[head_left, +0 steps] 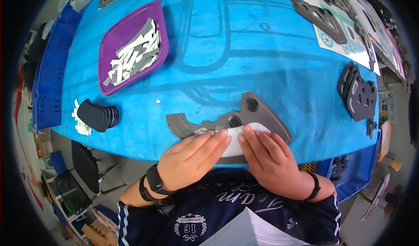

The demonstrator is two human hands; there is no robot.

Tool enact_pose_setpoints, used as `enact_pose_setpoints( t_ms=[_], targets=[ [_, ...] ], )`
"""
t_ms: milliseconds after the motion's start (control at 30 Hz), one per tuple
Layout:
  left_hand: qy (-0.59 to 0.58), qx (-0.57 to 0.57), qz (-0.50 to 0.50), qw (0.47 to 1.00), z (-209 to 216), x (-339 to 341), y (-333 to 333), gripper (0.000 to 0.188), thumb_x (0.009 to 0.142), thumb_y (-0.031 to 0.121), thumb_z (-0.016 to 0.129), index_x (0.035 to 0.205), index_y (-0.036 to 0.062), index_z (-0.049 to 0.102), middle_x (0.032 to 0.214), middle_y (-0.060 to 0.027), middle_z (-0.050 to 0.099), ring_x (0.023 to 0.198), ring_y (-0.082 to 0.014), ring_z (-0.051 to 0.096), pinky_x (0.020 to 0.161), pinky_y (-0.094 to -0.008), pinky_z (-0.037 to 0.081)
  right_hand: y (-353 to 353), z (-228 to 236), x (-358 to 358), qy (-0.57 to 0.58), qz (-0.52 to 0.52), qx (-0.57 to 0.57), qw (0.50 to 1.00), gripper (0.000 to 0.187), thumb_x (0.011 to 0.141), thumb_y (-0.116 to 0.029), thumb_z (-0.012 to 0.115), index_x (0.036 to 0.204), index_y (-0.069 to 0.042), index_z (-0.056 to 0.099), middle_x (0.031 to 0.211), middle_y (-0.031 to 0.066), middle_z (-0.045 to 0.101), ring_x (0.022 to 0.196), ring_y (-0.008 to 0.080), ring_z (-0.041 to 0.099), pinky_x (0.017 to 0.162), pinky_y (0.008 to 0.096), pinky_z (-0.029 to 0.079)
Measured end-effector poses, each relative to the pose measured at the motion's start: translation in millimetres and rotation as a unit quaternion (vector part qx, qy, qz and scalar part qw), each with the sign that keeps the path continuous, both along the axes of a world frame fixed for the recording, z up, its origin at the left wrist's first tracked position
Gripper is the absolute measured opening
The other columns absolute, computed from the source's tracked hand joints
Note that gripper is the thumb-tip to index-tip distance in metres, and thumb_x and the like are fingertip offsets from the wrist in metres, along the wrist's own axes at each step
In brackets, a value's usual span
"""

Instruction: Applying adhesive strips to black synthetic shoe upper components at a manufacturing workstation.

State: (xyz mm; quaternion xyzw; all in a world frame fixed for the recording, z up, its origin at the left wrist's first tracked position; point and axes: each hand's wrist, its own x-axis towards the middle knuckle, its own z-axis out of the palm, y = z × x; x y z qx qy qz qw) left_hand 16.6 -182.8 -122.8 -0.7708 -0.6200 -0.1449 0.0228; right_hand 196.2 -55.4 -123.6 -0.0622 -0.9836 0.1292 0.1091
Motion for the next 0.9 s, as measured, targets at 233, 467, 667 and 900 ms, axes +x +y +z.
enact_pose_setpoints(
  t_ms=[233, 467, 667, 900],
  targets=[
    [0.011, 0.024, 0.034, 0.999, -9.1, 2.2, -9.7, 0.047, 0.066, 0.006, 0.058, 0.113, 0.0006, 0.055, 0.119, -0.0101, 0.053, 0.102, -0.0215, 0.054, 0.080, -0.0299, 0.047, -5.0, -17.4, 0.9, 0.083, -0.024, 0.138, 0.987, 0.045, 0.068, -0.010, 0.055, 0.110, 0.005, 0.053, 0.116, 0.0181, 0.052, 0.101, 0.0242, 0.051, 0.089, 0.0332, 0.043],
    [-0.007, 0.100, 0.042, 0.994, -7.5, -1.4, -27.5, 0.052, 0.054, 0.003, 0.066, 0.106, 0.0059, 0.060, 0.105, -0.0061, 0.061, 0.097, -0.0242, 0.056, 0.077, -0.0353, 0.045, -11.1, 0.8, 21.1, 0.083, -0.105, 0.086, 0.987, 0.063, 0.060, -0.023, 0.066, 0.113, 0.008, 0.049, 0.117, 0.0182, 0.051, 0.105, 0.0263, 0.050, 0.092, 0.0335, 0.040],
    [0.013, 0.270, -0.009, 0.963, 44.7, 14.0, -23.7, 0.048, 0.063, 0.015, 0.073, 0.107, 0.0057, 0.057, 0.103, -0.0102, 0.059, 0.097, -0.0263, 0.055, 0.078, -0.0342, 0.045, -10.4, 18.2, 29.3, 0.193, -0.036, -0.071, 0.978, 0.040, 0.078, -0.007, 0.053, 0.117, -0.001, 0.051, 0.109, 0.0193, 0.058, 0.099, 0.0266, 0.058, 0.086, 0.0332, 0.046],
    [-0.675, -0.004, -0.113, 0.729, 68.1, 77.4, 58.8, 0.065, 0.074, 0.004, 0.070, 0.128, -0.0001, 0.034, 0.115, -0.0113, 0.053, 0.105, -0.0179, 0.052, 0.087, -0.0314, 0.044, -10.3, 54.8, 41.7, 0.550, 0.042, -0.719, 0.422, 0.038, 0.095, -0.026, 0.040, 0.123, -0.002, 0.042, 0.119, 0.0078, 0.051, 0.111, 0.0228, 0.049, 0.096, 0.0367, 0.037]
  ],
)
